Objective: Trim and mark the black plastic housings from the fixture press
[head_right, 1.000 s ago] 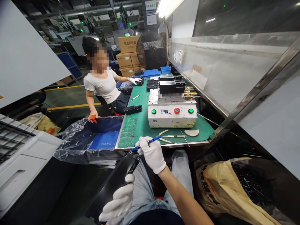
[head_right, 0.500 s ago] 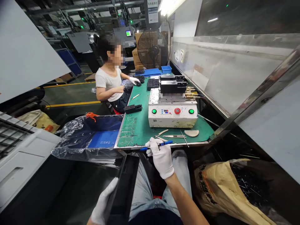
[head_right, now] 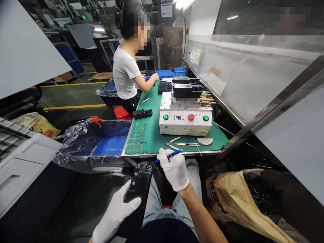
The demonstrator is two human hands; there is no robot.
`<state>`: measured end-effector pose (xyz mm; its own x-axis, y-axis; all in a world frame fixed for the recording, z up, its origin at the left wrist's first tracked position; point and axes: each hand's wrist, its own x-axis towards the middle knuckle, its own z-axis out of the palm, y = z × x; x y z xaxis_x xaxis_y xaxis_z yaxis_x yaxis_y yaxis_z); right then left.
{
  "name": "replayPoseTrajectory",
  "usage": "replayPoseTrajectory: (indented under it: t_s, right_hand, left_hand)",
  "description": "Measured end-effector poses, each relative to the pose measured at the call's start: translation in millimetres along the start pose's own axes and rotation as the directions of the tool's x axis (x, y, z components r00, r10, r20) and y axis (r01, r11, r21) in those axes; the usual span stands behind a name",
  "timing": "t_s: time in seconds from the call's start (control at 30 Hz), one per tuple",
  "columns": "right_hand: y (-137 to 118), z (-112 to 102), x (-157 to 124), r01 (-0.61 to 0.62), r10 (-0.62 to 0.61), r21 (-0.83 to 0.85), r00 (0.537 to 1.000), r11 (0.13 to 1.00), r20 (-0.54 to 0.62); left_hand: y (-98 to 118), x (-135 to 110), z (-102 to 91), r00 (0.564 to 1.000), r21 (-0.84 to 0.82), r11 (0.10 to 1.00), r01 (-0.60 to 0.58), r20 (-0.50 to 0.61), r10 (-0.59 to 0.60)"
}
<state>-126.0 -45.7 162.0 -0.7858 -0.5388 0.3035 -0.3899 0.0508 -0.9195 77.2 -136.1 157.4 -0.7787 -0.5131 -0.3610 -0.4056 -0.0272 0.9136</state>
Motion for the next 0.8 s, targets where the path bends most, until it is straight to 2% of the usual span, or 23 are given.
replayPoseTrajectory:
  t_s: [0.1,0.23,0.37,0.47,0.57,0.7,0.8]
  right_hand:
    - [-4.3,1.9,-1.8,-0.057,0.055,0.086,0.998,0.995,0.024]
    - [-11.2,12.4,-4.0,-0.078,0.061,0.159,0.992,0.984,0.107]
    - [-9.5,20.4,-2.5,-0.058,0.037,0.124,0.985,0.991,0.166]
    - [-5.2,20.0,-1.1,-0.031,0.023,0.068,0.993,0.997,0.113]
    - [-6.2,16.2,-3.0,-0.05,0.045,0.087,0.997,0.995,0.067]
    - [-15.1,13.3,-10.8,-0.088,0.067,0.15,0.988,0.985,0.138]
    - [-16.8,14.6,-14.8,0.002,-0.023,0.097,0.978,0.995,0.205]
  left_hand:
    - [7.2,-1.5,3.6,1.0,0.043,0.999,-0.015,-0.011,0.016]
    - [16.7,-1.8,10.0,1.0,0.076,0.997,-0.028,-0.009,0.028]
    - [20.9,-2.1,12.6,1.0,0.088,0.996,-0.023,-0.016,0.024]
    - [20.2,-2.4,12.3,0.999,0.093,0.995,-0.039,-0.006,0.039]
    - [18.1,-2.4,11.5,0.999,0.108,0.993,-0.047,-0.009,0.049]
    - [16.8,-0.6,10.6,0.999,0.096,0.994,-0.045,-0.016,0.047]
    - [16.8,1.2,10.2,0.996,0.098,0.992,-0.083,-0.006,0.084]
